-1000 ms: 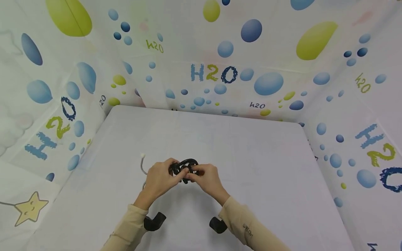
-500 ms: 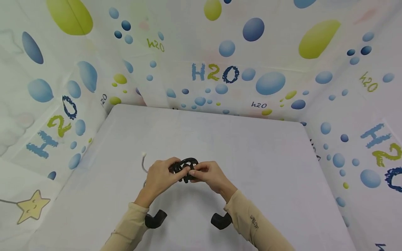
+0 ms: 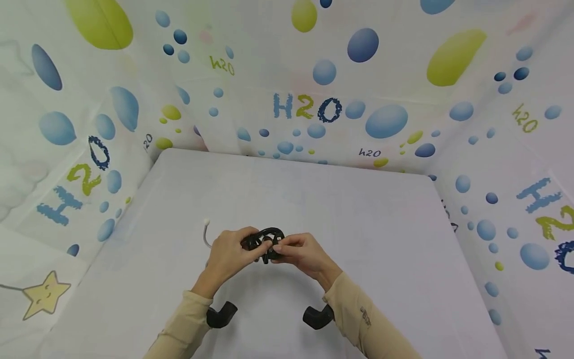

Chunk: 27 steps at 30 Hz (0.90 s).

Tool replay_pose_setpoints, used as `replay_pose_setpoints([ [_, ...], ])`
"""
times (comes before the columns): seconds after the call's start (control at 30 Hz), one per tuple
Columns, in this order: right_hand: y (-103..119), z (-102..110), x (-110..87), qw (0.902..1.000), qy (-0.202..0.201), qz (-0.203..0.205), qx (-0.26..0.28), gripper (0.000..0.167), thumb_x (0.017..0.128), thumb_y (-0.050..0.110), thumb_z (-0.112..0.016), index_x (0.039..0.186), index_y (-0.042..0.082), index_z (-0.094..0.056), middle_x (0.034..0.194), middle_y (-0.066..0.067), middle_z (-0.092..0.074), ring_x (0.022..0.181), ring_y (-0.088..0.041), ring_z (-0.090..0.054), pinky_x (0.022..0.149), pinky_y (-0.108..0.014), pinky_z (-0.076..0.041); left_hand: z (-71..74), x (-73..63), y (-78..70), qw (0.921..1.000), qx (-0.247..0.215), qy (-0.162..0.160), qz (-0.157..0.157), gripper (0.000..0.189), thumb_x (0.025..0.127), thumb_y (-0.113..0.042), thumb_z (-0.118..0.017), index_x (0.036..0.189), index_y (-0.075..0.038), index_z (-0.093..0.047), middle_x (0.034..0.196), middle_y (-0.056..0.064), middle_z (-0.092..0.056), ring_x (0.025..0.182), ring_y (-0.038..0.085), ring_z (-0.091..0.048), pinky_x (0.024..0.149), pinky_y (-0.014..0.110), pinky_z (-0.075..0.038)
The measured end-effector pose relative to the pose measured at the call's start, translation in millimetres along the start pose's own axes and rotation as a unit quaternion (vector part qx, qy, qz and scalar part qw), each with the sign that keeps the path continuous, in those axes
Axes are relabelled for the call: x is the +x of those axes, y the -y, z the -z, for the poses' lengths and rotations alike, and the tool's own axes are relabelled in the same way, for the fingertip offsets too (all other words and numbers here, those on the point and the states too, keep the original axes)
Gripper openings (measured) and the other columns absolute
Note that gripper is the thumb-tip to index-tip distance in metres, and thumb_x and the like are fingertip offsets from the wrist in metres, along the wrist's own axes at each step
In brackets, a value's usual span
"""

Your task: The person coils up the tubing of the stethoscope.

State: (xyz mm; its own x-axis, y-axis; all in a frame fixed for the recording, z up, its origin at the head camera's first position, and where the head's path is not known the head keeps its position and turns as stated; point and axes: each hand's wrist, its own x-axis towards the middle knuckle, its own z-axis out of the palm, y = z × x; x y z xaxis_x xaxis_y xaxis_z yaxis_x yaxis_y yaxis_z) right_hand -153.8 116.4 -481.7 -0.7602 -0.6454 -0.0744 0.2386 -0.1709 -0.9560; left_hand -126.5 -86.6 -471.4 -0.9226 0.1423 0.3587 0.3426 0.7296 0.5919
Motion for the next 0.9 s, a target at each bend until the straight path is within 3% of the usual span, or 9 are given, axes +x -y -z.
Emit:
replay_pose_setpoints([
  [0.13, -1, 2, -1.4, 0.9999, 0.004, 0.012, -0.001, 0.02, 0.09, -0.005, -0.055, 0.088, 0.009, -0.07, 0.092, -0.004, -0.065, 0.089, -0.015, -0.063, 0.082, -0.037, -0.052, -2.1, 0.3, -0.4, 0.9999, 0.003, -0.009, -0.004, 0.031, 0.079, -0.043, -0.068, 0.086, -0.012, -0.071, 0.053, -0.006, -0.054, 0.042, 0.003, -0.037, 0.037, 0.02, -0.027],
  [0.3, 0, 1, -3.1, 0.9992, 0.003, 0.018, -0.036, 0.007, 0.088, -0.006, -0.058, 0.087, -0.001, -0.061, 0.1, -0.008, -0.061, 0.092, -0.016, -0.065, 0.084, -0.039, -0.051, -5.7, 1.8, -0.8, 1.0, 0.001, -0.006, -0.002, 0.032, 0.079, -0.044, -0.069, 0.086, -0.013, -0.071, 0.055, -0.006, -0.056, 0.043, 0.004, -0.039, 0.038, 0.02, -0.028],
  [0.37, 0, -1, -2.2, 0.9977, -0.016, 0.022, -0.062, 0.003, 0.088, -0.006, -0.059, 0.086, -0.008, -0.058, 0.101, -0.011, -0.061, 0.089, -0.016, -0.067, 0.082, -0.04, -0.052, -7.5, 2.3, -0.6, 1.0, 0.001, -0.001, 0.0, 0.032, 0.08, -0.044, -0.068, 0.086, -0.012, -0.071, 0.055, -0.006, -0.055, 0.044, 0.003, -0.039, 0.039, 0.02, -0.028],
  [0.5, -1, -10, 0.1, 0.9868, -0.079, 0.038, -0.136, 0.016, 0.088, -0.004, -0.06, 0.089, -0.019, -0.055, 0.1, -0.019, -0.061, 0.079, -0.021, -0.07, 0.076, -0.037, -0.054, -9.8, 1.2, -0.6, 0.9999, 0.002, -0.001, 0.01, 0.032, 0.081, -0.043, -0.067, 0.087, -0.011, -0.071, 0.054, -0.007, -0.054, 0.043, 0.004, -0.039, 0.039, 0.02, -0.027],
  [0.57, -3, -15, 1.2, 0.9762, -0.11, 0.052, -0.179, 0.015, 0.088, -0.005, -0.06, 0.092, -0.019, -0.056, 0.1, -0.025, -0.061, 0.076, -0.027, -0.07, 0.072, -0.035, -0.055, -10.5, 0.5, -0.5, 0.9998, 0.003, -0.006, 0.021, 0.032, 0.081, -0.043, -0.067, 0.087, -0.012, -0.071, 0.054, -0.007, -0.053, 0.043, 0.004, -0.039, 0.039, 0.021, -0.027],
  [0.7, -8, -27, 4.3, 0.9459, -0.177, 0.085, -0.258, 0.01, 0.085, -0.011, -0.06, 0.093, -0.016, -0.06, 0.099, -0.03, -0.061, 0.072, -0.035, -0.069, 0.064, -0.029, -0.055, -11.0, -1.2, -0.3, 0.999, 0.016, -0.023, 0.034, 0.031, 0.081, -0.044, -0.067, 0.084, -0.014, -0.07, 0.054, -0.006, -0.054, 0.043, 0.005, -0.038, 0.038, 0.021, -0.027],
  [0.83, -13, -37, 8.6, 0.906, -0.242, 0.125, -0.324, 0.008, 0.08, -0.013, -0.066, 0.086, -0.013, -0.062, 0.089, -0.026, -0.064, 0.067, -0.032, -0.069, 0.057, -0.022, -0.053, -11.3, -2.1, -1.0, 0.9981, 0.032, -0.04, 0.033, 0.03, 0.08, -0.043, -0.069, 0.081, -0.013, -0.069, 0.053, -0.004, -0.054, 0.042, 0.006, -0.037, 0.037, 0.02, -0.025],
  [0.9, -16, -39, 9.8, 0.8797, -0.261, 0.16, -0.364, 0.008, 0.077, -0.012, -0.068, 0.083, -0.011, -0.063, 0.086, -0.024, -0.065, 0.067, -0.03, -0.069, 0.056, -0.02, -0.052, -12.1, -2.2, -1.7, 0.9977, 0.035, -0.046, 0.035, 0.031, 0.08, -0.044, -0.069, 0.081, -0.013, -0.069, 0.053, -0.004, -0.055, 0.042, 0.007, -0.038, 0.038, 0.02, -0.026],
])
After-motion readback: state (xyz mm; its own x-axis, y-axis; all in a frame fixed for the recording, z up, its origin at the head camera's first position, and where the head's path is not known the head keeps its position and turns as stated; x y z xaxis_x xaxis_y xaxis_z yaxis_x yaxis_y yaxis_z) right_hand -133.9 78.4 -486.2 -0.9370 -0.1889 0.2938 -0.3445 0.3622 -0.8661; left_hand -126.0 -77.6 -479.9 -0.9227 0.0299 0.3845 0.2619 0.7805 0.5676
